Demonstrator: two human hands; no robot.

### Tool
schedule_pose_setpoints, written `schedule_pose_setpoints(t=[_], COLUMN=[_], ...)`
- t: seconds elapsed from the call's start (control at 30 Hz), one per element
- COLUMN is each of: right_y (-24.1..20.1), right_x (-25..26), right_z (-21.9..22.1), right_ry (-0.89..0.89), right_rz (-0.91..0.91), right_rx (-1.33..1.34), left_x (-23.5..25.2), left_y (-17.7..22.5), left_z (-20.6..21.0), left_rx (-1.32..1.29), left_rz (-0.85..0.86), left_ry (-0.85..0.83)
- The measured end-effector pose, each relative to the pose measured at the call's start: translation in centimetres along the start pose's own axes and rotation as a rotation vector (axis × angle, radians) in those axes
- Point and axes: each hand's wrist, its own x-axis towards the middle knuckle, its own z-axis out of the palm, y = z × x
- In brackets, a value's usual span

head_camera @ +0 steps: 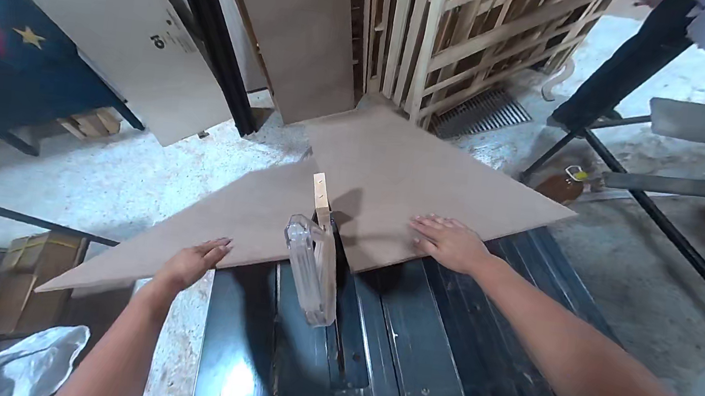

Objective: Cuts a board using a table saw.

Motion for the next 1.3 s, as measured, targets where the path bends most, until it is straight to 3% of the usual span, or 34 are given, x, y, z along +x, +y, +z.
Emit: schedule_pose_setpoints(t=[0.1,0.2,0.4,0.73,1.0,1.1,1.17,1.23,1.3], right_y=[-0.7,-1.4,-1.3,-2.6,-1.7,-1.3,-2.8,-5.8,-8.7], right_x=[1.7,4.4,7.1,11.6,11.7,8.4,2.5,-7.5,-19.1], right_z=[-4.5,-7.3,-2.6,1.3,2.0,2.3,1.9,1.4,3.5], right_ry=[-0.096,-0.223,-0.210,-0.118,-0.041,0.229,0.401,0.321,-0.040], right_rz=[0.071,0.098,0.192,0.273,0.159,0.119,0.178,0.299,0.293], right_rx=[0.023,-0.022,0.017,0.001,0.019,0.064,0.243,0.621,1.099], left_x=[1.9,3.3,3.2,7.8,8.2,8.3,8.3,8.6,8.4], left_y=[3.2,4.6,4.6,2.1,0.8,0.8,0.6,0.5,0.3], left_z=[-3.2,-3.6,0.8,2.9,3.4,3.3,3.4,3.3,3.3], left_rx=[0.068,0.168,0.160,0.180,0.196,0.184,0.175,0.164,0.146], left_rz=[-0.127,-0.168,-0.127,-0.024,-0.002,0.004,-0.001,-0.007,-0.010], left_ry=[-0.007,-0.046,-0.094,-0.075,-0.013,-0.010,-0.015,-0.024,-0.029])
